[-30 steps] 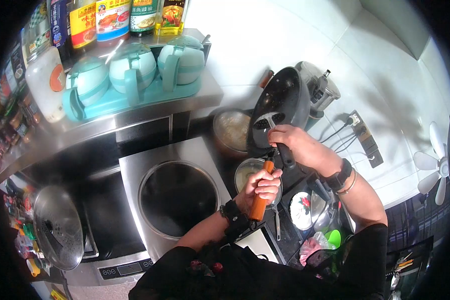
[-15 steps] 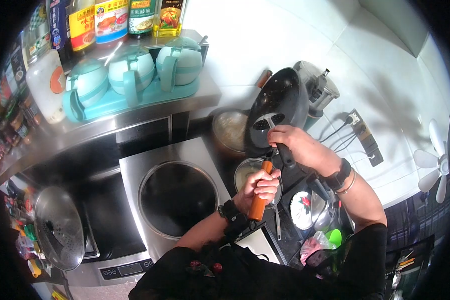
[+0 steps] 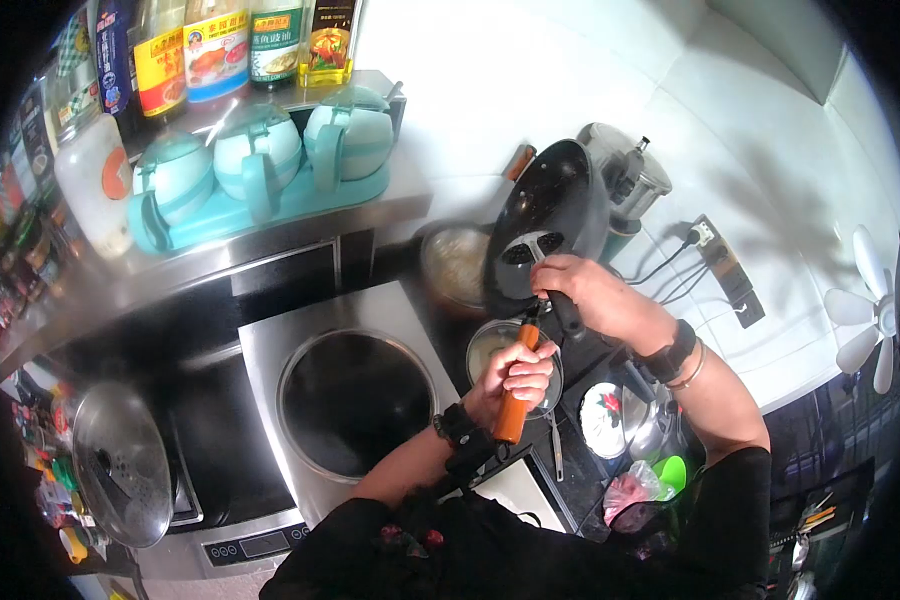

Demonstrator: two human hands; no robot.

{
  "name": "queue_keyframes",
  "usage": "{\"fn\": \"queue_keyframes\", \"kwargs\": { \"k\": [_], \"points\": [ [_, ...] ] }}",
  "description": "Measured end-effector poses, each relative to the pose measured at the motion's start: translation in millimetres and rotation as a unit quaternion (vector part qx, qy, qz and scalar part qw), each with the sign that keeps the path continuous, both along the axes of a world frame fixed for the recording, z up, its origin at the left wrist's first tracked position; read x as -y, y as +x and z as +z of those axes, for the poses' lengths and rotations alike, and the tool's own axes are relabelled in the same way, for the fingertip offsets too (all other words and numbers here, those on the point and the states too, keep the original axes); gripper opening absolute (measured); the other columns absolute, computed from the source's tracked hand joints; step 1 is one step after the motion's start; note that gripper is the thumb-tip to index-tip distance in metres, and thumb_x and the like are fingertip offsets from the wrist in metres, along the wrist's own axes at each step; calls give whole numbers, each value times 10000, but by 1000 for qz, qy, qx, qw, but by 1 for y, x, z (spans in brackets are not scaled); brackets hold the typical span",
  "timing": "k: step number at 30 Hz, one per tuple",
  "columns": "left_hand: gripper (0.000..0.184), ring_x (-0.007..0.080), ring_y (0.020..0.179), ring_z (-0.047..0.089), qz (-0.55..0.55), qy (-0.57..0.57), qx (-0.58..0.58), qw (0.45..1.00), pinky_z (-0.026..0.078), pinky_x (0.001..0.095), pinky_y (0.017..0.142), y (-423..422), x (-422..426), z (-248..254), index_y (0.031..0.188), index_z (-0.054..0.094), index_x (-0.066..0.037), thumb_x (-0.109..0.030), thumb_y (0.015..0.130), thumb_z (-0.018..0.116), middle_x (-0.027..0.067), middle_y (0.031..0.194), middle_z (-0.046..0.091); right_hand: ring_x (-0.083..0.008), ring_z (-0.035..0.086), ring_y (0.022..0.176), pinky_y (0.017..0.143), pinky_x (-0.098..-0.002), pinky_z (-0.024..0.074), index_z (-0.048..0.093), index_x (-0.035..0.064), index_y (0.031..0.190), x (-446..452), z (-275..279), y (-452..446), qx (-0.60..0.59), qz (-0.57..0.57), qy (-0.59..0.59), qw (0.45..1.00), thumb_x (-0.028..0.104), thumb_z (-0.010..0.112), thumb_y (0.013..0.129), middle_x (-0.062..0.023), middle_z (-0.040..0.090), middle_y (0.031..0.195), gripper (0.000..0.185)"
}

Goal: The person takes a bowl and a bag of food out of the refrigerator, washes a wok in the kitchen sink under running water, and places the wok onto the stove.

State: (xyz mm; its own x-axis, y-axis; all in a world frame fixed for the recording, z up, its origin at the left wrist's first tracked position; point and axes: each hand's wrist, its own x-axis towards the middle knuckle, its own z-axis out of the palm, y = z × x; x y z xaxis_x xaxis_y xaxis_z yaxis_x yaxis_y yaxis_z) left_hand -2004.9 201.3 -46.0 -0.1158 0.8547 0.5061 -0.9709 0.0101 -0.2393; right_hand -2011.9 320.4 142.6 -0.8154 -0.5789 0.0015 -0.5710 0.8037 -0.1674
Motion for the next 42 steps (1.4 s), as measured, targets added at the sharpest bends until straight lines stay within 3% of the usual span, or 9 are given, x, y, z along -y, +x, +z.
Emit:
{"fn": "queue_keyframes", "kwargs": {
  "k": [13,16,21,27,29,35,37,39,42],
  "points": [
    [37,27,426,363,11,-23,-37,999,332,175,405,0,5,1,897,446,-70,-72,875,476,-66,562,360,-377,565,951,816,-400,467,526,-19,900,-1,-2,6,-1,-4,-4,1000,-83,530,657,-170,565,990,252],
    [50,36,403,365,21,-101,-56,993,351,191,398,-1,12,7,881,428,-76,-61,869,475,-61,545,359,-365,567,912,794,-395,466,525,-13,917,-6,-8,6,-23,-24,-21,999,-70,554,683,-159,558,947,242],
    [75,50,536,396,103,-272,-211,933,353,216,537,0,27,19,866,457,-125,-133,877,531,-76,640,384,-347,567,888,776,-388,469,530,-3,930,-24,-23,5,-92,-73,-79,990,-26,585,781,-150,545,921,160],
    [101,79,583,455,142,-326,-275,893,403,264,573,-3,49,19,845,457,-106,-141,884,544,-40,677,452,-329,562,914,788,-385,480,574,45,957,-40,-33,15,-202,-125,-139,961,31,642,814,-152,541,985,159],
    [95,66,570,437,181,-393,-322,842,378,232,534,-1,54,19,881,467,-100,-147,875,549,-49,679,436,-313,573,852,734,-376,483,579,62,968,-45,-36,23,-146,-172,-118,967,70,668,818,-144,555,926,174],
    [122,97,572,482,206,-432,-361,801,420,274,535,-2,68,17,865,460,-89,-131,857,575,-17,681,467,-309,592,716,643,-367,474,540,63,951,-52,-60,35,-43,-115,-169,978,93,686,815,-132,574,775,202],
    [129,104,573,491,209,-440,-375,789,427,280,537,-3,72,15,863,456,-89,-128,853,578,-10,679,470,-253,609,648,593,-336,477,516,54,951,-51,-65,39,-3,-154,-169,973,99,677,833,-121,589,761,204],
    [113,143,568,510,219,-461,-370,776,451,321,533,-1,78,13,860,462,-59,-85,835,570,25,686,487,-107,607,592,545,-258,462,521,36,962,-48,-70,43,72,-180,-253,948,84,629,878,-45,563,677,146],
    [123,146,561,509,214,-465,-368,776,453,324,523,3,87,11,859,459,-54,-88,833,574,27,681,483,-89,614,613,541,-224,480,536,45,953,-48,-83,46,139,-248,-368,885,142,617,909,-18,590,744,134]
  ]
}}
